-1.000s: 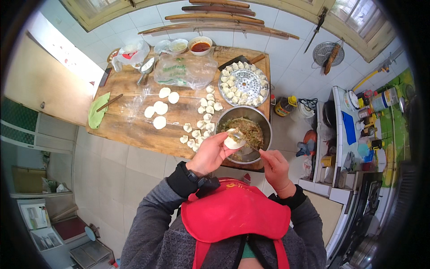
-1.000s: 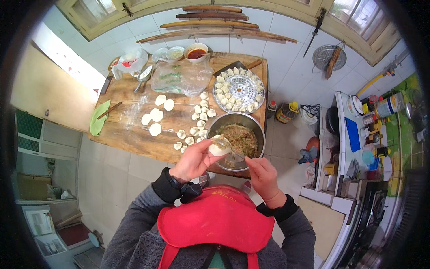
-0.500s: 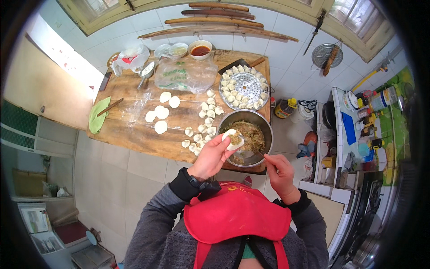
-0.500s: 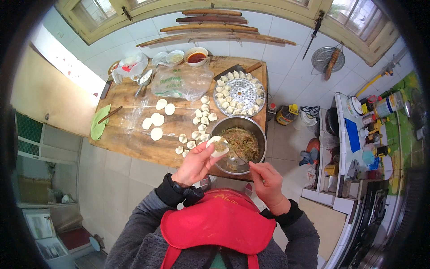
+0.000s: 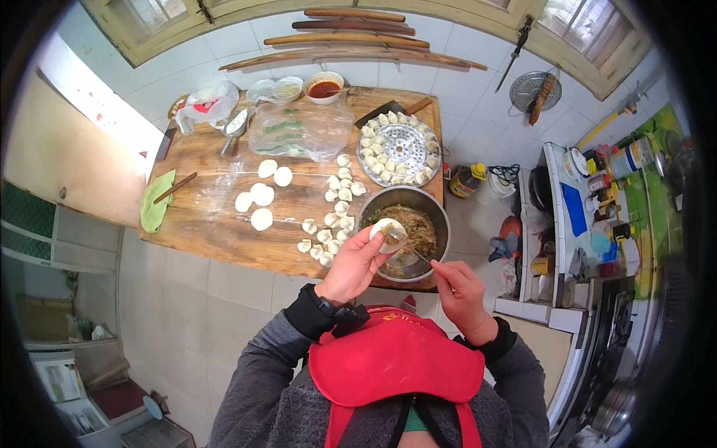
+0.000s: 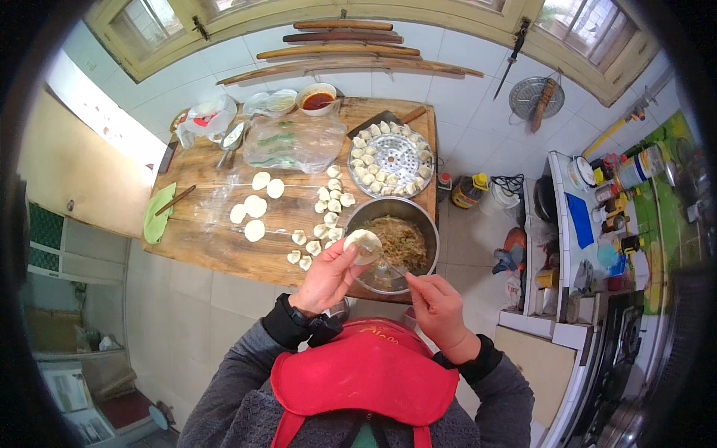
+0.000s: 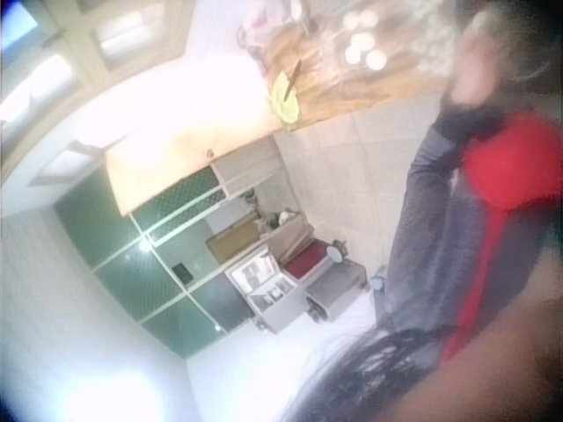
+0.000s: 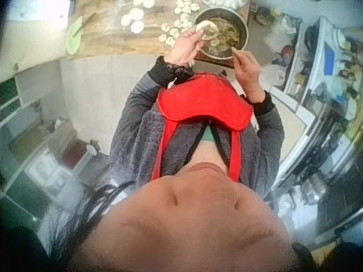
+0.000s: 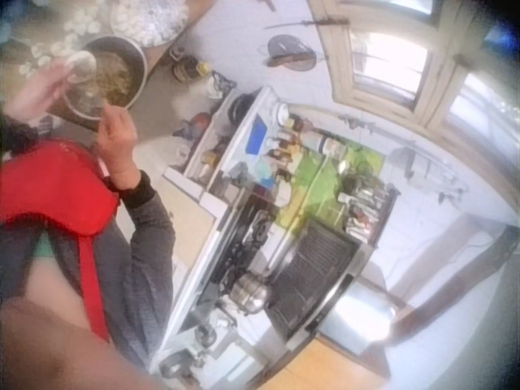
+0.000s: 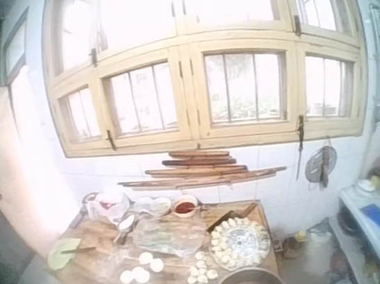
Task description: The person repeatedly picks up round dough wrappers, scoops filling from a metal bowl with a spoon, and folds each wrapper into a dumpling by hand. Finished dumplings are placed on a wooden table and a perforated tray.
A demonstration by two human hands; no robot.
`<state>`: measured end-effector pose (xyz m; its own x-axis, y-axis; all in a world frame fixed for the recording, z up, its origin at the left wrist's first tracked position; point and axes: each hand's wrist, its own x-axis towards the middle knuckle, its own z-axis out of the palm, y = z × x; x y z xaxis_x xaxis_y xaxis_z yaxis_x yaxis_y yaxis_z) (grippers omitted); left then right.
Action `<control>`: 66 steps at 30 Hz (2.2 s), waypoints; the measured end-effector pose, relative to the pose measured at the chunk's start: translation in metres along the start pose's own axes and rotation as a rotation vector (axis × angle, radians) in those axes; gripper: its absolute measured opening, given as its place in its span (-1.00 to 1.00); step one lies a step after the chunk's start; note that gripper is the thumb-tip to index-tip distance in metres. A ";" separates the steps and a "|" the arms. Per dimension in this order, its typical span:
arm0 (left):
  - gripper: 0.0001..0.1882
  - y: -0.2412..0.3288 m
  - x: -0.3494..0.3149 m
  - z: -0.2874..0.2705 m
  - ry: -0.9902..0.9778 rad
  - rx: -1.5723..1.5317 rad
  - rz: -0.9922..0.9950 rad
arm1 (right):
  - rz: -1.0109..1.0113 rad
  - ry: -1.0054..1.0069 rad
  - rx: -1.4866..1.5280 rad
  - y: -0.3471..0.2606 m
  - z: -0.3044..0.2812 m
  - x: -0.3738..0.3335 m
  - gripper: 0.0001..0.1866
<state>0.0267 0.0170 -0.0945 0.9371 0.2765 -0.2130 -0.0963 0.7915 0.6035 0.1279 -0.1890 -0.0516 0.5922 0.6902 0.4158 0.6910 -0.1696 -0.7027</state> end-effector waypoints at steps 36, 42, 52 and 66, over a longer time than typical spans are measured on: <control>-0.60 -0.001 -0.036 -0.030 0.247 -0.205 -0.115 | -0.228 -0.174 -0.439 0.084 0.040 0.040 -0.67; -0.63 0.005 -0.044 -0.018 0.204 -0.222 -0.114 | -0.219 -0.256 0.023 0.002 0.063 0.052 -0.57; -0.68 0.003 -0.050 -0.012 0.152 -0.153 -0.133 | -0.296 -0.253 -0.055 -0.006 0.068 0.050 -0.59; -0.60 0.010 -0.061 0.003 0.172 -0.215 -0.167 | -0.555 -0.200 -0.088 -0.012 0.037 0.034 -0.63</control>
<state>-0.0299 0.0063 -0.0730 0.8771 0.2069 -0.4335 -0.0321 0.9257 0.3769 0.1245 -0.1377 -0.0509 0.0488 0.8097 0.5848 0.9119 0.2028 -0.3568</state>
